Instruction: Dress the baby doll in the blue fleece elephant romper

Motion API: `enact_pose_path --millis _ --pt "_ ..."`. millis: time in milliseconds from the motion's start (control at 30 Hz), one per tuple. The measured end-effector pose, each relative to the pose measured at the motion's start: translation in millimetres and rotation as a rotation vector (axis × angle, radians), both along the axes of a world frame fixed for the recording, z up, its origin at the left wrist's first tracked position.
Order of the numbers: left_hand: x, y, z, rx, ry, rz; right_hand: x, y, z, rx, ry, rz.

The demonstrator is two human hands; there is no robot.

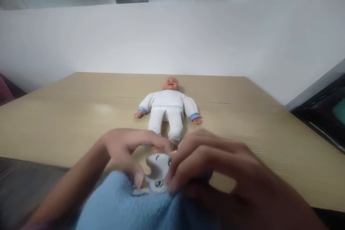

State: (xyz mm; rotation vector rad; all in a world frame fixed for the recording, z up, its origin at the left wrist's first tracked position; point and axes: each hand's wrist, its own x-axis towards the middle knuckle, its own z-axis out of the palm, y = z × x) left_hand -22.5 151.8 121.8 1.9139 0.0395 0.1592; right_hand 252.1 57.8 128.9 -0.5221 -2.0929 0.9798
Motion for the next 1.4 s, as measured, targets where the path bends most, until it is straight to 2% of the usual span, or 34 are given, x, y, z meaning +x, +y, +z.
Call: enact_pose_path --millis 67,167,267,333,400,500,600,700,800,900,1000,1100,1200,1267,1400 --pt "-0.2 15.0 10.8 0.049 0.004 0.016 5.3 28.5 12.8 -0.035 -0.048 0.065" --pt "-1.7 31.4 28.0 0.172 -0.065 0.117 10.8 73.0 16.4 -0.061 -0.112 0.190" --pt "-1.5 43.5 41.9 0.247 -0.140 0.156 9.5 110.9 7.6 -0.120 -0.040 0.060" --pt "-0.6 50.6 48.6 0.305 -0.181 0.222 7.0 129.1 1.7 -0.238 -0.020 0.040" --pt "-0.2 58.8 53.8 0.350 -0.203 0.335 5.4 141.8 -0.9 -0.338 -0.046 0.142" --pt "-1.8 76.3 57.8 0.307 -0.207 0.454 3.4 153.9 0.8 -0.317 -0.079 0.243" --pt "-4.0 99.2 53.6 0.192 -0.177 0.395 -2.4 162.6 3.1 -0.233 -0.001 0.157" --pt "-1.2 119.9 40.0 0.109 -0.207 0.375 -12.2 171.8 0.0 -0.291 0.172 0.112" --pt "5.0 132.4 23.7 0.131 -0.321 0.508 -21.5 180.0 -7.2 -0.359 0.255 0.136" --pt "5.7 137.3 14.8 0.220 -0.295 0.639 -28.6 183.9 -13.9 -0.362 0.339 0.088" --pt "-1.3 139.6 14.4 0.253 -0.143 0.618 -34.5 183.7 -18.2 -0.306 0.481 0.003" --pt "-8.0 144.7 13.9 0.228 -0.045 0.462 -39.2 181.2 -20.9 -0.275 0.537 -0.038" --pt "-9.4 152.1 6.9 0.149 -0.069 0.318 -41.0 178.9 -22.5 -0.195 0.469 -0.137" --pt "-9.0 155.0 0.9 0.071 -0.150 0.341 -40.0 180.4 -22.9 -0.055 0.392 -0.254" --pt "-8.5 150.3 -2.9 0.035 -0.269 0.497 -33.0 197.8 -24.3 0.377 0.326 -0.448"
